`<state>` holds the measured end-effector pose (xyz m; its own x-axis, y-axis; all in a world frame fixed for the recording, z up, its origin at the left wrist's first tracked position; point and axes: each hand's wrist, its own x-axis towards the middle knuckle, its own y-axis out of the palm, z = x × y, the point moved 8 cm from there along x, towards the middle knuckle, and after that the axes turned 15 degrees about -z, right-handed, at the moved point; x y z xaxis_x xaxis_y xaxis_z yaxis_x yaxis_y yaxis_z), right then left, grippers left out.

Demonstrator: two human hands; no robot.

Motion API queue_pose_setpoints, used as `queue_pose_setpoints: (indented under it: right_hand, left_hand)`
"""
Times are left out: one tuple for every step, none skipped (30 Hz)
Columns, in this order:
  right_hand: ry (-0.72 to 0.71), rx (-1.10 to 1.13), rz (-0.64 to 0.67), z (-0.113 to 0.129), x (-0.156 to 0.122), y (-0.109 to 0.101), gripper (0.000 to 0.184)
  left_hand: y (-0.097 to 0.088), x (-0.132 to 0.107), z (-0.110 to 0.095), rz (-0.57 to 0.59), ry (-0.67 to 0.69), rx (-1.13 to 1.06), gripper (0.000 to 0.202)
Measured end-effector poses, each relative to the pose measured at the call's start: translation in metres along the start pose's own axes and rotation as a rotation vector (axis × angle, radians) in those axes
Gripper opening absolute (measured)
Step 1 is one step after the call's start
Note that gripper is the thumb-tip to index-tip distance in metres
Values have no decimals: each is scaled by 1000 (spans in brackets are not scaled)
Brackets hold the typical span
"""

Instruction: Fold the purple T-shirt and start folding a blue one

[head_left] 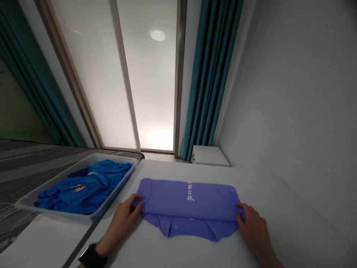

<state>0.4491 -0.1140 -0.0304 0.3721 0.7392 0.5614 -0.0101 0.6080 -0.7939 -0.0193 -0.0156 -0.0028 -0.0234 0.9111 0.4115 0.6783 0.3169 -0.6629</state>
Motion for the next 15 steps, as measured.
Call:
queue_pose_setpoints:
  right_hand:
    - [5,-2,22,0,-1,1,41]
    - [8,-1,47,-1,-1,3,43]
    - [9,7,69,-1,-1,5,44]
    - [7,26,83,-1,-1,7,46]
    - [3,55,88,-1,0,8,47]
    - [3,92,80,-2,1,8,48]
    - [7,131,61,-2,3,7,49]
    - [15,164,35,-3,4,5,49]
    - [24,189,4,-4,6,2,49]
    - [31,207,-27,-4,7,-1,49]
    - [35,221,-57,-4,8,-5,48]
    - [38,233,-80,-4,9,-8,48]
    - [41,241,-96,-4,9,-11,48]
    - [47,248,-103,-4,9,-12,48]
    - [53,253,-102,-5,8,-13,48]
  left_hand:
    - [-1,0,1,-10,-16,1,40]
    - [-1,0,1,-15,-27,0,41]
    - [-1,0,0,-13,-33,-7,42]
    - [-1,0,-1,-7,-36,-22,41]
    - [-1,1,-2,-3,-38,-42,41]
    - [-2,1,-4,-6,-43,-65,40]
    - [-3,2,-4,-17,-53,-90,40]
    - [-5,3,-5,-33,-68,-116,40]
    - [-7,4,-4,-51,-87,-141,40]
    - [-9,4,-3,-68,-109,-162,40]
    - [-11,5,-1,-81,-132,-180,41]
    - [-12,5,1,-86,-150,-196,42]
    - [-12,4,2,-86,-164,-208,43]
    - [-12,3,3,-79,-171,-215,44]
    - [-12,2,4,-66,-171,-215,44]
